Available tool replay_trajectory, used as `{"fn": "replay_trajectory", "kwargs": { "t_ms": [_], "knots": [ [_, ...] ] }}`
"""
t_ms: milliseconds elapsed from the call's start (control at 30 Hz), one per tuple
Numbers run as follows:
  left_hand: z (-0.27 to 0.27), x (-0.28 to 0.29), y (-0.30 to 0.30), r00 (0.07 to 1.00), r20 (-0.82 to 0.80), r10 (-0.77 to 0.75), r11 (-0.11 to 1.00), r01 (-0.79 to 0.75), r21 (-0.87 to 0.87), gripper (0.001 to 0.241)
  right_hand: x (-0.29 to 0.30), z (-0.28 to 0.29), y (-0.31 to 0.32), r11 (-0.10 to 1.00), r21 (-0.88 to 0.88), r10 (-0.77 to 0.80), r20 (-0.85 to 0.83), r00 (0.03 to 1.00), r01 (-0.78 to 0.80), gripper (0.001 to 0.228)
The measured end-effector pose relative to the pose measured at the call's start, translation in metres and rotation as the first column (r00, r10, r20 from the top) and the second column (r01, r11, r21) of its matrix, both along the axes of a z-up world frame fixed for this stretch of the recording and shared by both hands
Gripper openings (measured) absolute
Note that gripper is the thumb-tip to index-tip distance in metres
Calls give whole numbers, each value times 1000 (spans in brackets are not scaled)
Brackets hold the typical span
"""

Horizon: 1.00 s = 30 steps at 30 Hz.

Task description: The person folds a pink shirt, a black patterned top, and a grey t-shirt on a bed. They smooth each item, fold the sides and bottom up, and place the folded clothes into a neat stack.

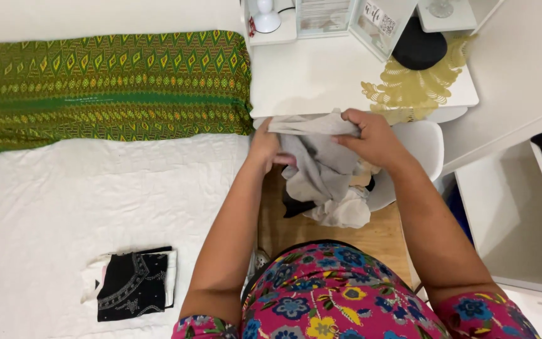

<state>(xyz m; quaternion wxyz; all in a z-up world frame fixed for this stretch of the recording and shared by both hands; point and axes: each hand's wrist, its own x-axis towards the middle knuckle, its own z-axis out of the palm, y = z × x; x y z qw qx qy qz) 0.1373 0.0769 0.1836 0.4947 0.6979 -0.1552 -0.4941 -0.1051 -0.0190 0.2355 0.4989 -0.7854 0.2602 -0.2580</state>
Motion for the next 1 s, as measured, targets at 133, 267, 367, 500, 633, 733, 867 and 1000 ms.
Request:
{"fn": "replay_trajectory", "kwargs": {
  "t_ms": [133, 267, 367, 500, 633, 733, 867, 1000],
  "knots": [
    [21, 1, 1, 981, -86, 172, 956, -187, -228, 42, -10, -29, -5, 959, -276, -131, -245, 960, 61, 31],
    [60, 9, 13, 917, -272, 292, 830, -385, -405, 35, -25, -84, -19, 765, -553, -499, -188, 846, 328, 30],
    [75, 19, 25, 891, -372, 262, 692, -442, -571, 27, -40, -132, -41, 683, -538, -658, -159, 737, 494, 31],
    [72, 30, 40, 945, -264, 191, 614, -325, -720, 22, -50, -170, -65, 725, -258, -685, -175, 707, 638, 16],
    [49, 39, 51, 981, -109, 163, 714, -193, -673, 15, -37, -160, -69, 589, 625, -680, 42, 732, 512, 23],
    [41, 49, 57, 984, -81, 156, 763, -172, -623, 13, -33, -170, -65, 544, 830, -693, 362, 623, 123, 19],
    [44, 72, 72, 917, -317, 242, 729, -387, -564, 13, -38, -170, -47, 886, 389, -391, 338, 856, 251, 29],
    [55, 91, 90, 824, -471, 315, 625, -554, -550, 18, -21, -110, -10, 995, -21, -99, -233, 967, 97, 46]
  ]
}}
